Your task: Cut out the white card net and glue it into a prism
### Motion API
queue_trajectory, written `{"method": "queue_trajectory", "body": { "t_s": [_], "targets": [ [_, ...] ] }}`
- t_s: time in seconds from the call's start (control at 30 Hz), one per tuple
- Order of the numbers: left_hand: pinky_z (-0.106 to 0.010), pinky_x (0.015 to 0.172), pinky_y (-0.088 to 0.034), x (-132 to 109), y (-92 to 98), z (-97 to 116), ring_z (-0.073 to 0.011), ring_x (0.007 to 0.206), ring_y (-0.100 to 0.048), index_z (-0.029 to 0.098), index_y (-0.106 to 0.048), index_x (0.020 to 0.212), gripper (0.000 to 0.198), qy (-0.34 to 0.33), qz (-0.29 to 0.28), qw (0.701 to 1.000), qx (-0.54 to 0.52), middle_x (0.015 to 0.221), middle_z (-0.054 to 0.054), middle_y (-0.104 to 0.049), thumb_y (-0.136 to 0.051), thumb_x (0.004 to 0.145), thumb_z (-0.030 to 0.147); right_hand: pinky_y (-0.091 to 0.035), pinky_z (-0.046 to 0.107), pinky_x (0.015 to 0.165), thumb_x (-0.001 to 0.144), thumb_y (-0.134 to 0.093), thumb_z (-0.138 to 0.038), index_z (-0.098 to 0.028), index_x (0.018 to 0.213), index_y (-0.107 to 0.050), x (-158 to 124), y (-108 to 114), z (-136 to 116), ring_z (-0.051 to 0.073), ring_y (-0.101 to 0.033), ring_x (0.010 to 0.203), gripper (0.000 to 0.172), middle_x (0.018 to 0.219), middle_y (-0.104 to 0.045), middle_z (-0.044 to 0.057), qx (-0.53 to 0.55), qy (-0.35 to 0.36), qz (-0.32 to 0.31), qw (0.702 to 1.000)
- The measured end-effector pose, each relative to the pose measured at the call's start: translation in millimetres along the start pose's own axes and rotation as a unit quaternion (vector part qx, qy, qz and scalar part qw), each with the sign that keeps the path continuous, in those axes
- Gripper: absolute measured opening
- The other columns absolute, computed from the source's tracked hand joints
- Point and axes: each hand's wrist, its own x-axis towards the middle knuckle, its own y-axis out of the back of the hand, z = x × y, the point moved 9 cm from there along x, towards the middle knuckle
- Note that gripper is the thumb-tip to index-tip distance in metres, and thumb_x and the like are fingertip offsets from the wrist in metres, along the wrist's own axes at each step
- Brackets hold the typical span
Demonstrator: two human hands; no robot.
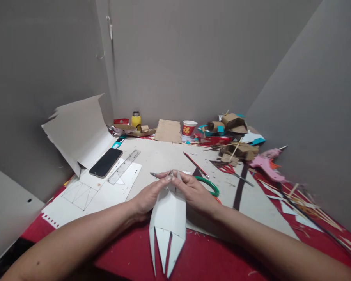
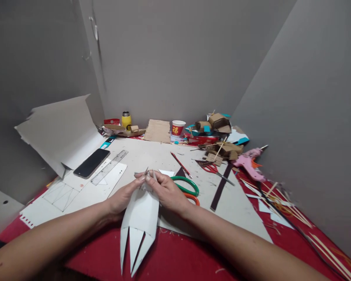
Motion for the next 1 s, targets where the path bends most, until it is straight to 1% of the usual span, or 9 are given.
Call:
{"method": "queue_trajectory", "body": {
  "t_s": [0.13,0.27,0.33,0.43,0.47,0.57,0.63,0.8,1.0],
  "targets": [
    [-0.026,0.066,-0.045,2.6,2.0,-5.5,-0.0158,0.063,-0.061,0.011,-0.064,0.105,0.048,0.001,0.000,1.000,-0.016,0.073,-0.006,-0.068,-0.061,0.077,0.051,-0.047,0.043,0.090,0.083,-0.055,-0.054,-0.020,0.103,-0.065,-3.4,-6.6,-0.9,0.026,-0.060,0.101,0.041,0.112,-0.065,0.010,0.000,-0.005,-0.024,1.000],
    [-0.028,0.068,-0.045,4.3,1.9,-8.4,-0.0189,0.068,-0.064,0.015,-0.062,0.110,0.052,-0.002,-0.011,0.999,-0.030,0.078,-0.006,-0.070,-0.066,0.072,0.051,-0.047,0.042,0.090,0.085,-0.050,-0.056,-0.022,0.103,-0.063,-4.9,-8.1,0.7,0.026,-0.060,0.102,0.041,0.112,-0.064,0.010,-0.025,-0.007,-0.033,0.999],
    [-0.029,0.069,-0.046,3.8,-0.5,-8.8,-0.0198,0.069,-0.064,0.016,-0.061,0.112,0.055,0.001,-0.021,0.999,-0.035,0.081,-0.007,-0.070,-0.066,0.072,0.052,-0.048,0.041,0.088,0.086,-0.049,-0.056,-0.022,0.101,-0.062,-5.0,-8.9,0.6,0.026,-0.060,0.100,0.040,0.110,-0.064,0.010,-0.029,-0.008,-0.038,0.999],
    [-0.029,0.068,-0.046,1.4,-5.2,-7.2,-0.0180,0.065,-0.063,0.014,-0.058,0.117,0.058,0.003,-0.027,0.999,-0.039,0.081,-0.008,-0.070,-0.061,0.076,0.056,-0.048,0.039,0.088,0.087,-0.047,-0.056,-0.022,0.098,-0.061,-5.0,-8.8,-2.3,0.025,-0.059,0.099,0.038,0.104,-0.064,0.009,-0.031,0.001,-0.031,0.999],
    [-0.029,0.068,-0.047,0.5,-5.7,-5.4,-0.0168,0.063,-0.063,0.015,-0.056,0.120,0.058,0.000,-0.022,0.999,-0.038,0.082,-0.007,-0.070,-0.058,0.078,0.055,-0.047,0.038,0.088,0.088,-0.046,-0.055,-0.022,0.097,-0.061,-4.7,-8.1,-2.7,0.025,-0.059,0.099,0.038,0.101,-0.064,0.008,-0.032,0.004,-0.025,0.999],
    [-0.028,0.065,-0.046,-2.2,2.9,-3.5,-0.0156,0.058,-0.062,0.016,-0.053,0.125,0.055,0.009,0.045,0.999,-0.009,0.079,-0.006,-0.070,-0.055,0.083,0.052,-0.048,0.036,0.083,0.090,-0.043,-0.054,-0.021,0.093,-0.058,-2.8,-4.6,1.9,0.022,-0.060,0.091,0.037,0.096,-0.063,0.006,-0.022,0.001,-0.008,1.000],
    [-0.027,0.062,-0.046,-3.6,4.4,-4.0,-0.0158,0.057,-0.061,0.015,-0.053,0.125,0.055,0.020,0.062,0.998,-0.004,0.078,-0.006,-0.070,-0.054,0.084,0.051,-0.049,0.035,0.079,0.090,-0.043,-0.054,-0.021,0.091,-0.057,-1.7,-3.0,4.6,0.021,-0.060,0.085,0.036,0.091,-0.062,0.005,-0.013,0.008,-0.004,1.000],
    [-0.026,0.061,-0.045,-4.2,3.5,-6.2,-0.0162,0.059,-0.061,0.013,-0.055,0.123,0.054,0.024,0.067,0.997,-0.018,0.077,-0.007,-0.070,-0.055,0.084,0.051,-0.048,0.033,0.078,0.091,-0.044,-0.050,-0.021,0.086,-0.057,-0.7,-2.2,2.0,0.019,-0.059,0.078,0.033,0.081,-0.062,0.003,0.001,0.027,-0.006,1.000],
    [-0.026,0.070,-0.046,-3.9,5.4,-2.8,-0.0166,0.072,-0.063,0.017,-0.057,0.123,0.048,0.006,0.078,0.997,-0.005,0.090,-0.008,-0.071,-0.056,0.085,0.046,-0.047,0.034,0.086,0.094,-0.041,-0.047,-0.019,0.090,-0.061,0.0,-3.2,-6.8,0.020,-0.060,0.091,0.035,0.095,-0.065,0.005,-0.018,0.037,-0.006,0.999]
  ]
}}
